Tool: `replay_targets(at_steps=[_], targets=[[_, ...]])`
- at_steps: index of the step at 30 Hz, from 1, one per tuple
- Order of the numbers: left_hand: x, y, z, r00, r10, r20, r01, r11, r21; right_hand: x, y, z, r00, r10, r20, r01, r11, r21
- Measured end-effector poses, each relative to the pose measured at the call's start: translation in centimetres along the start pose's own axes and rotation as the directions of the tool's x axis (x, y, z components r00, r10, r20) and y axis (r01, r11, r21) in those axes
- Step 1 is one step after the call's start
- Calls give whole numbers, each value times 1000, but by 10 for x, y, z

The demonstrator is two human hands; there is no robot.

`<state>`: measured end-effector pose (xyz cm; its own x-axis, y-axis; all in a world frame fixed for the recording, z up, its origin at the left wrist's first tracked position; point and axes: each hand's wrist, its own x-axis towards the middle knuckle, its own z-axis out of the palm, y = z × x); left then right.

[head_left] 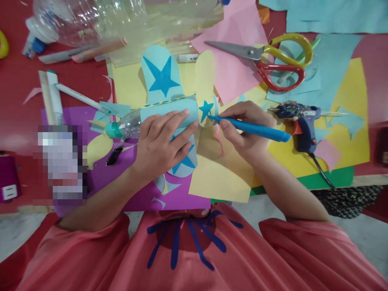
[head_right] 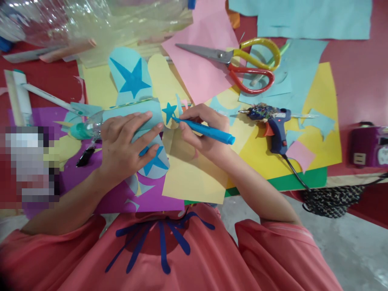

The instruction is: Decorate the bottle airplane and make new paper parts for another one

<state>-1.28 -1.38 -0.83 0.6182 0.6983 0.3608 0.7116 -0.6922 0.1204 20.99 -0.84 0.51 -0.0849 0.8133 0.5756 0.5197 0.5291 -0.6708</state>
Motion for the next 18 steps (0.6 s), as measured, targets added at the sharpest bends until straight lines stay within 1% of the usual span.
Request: replay_targets(at_steps=[5,9,13,15,18], targets=[[-1,-1,1,1000,6,-10,-7,1000,-10,-1,0,0,999,28,-23,-28,1000,5],[0,-1,0,1000,20,-19,-19,1000,18,-2,0,1,998,66,-2,-66,997,-32],[0,0,-1,999,27,-20,-26,997,68,-2,0,2,997,69,-25,-69,998,-11],[0,0,0,1000,25,-11,-24,997,73,-2,0,1,998,63,-22,-62,998,13],[0,0,0,1000,14,5,-15,998,59,0,0,0,1000,28,-1,-28,1000,-10]])
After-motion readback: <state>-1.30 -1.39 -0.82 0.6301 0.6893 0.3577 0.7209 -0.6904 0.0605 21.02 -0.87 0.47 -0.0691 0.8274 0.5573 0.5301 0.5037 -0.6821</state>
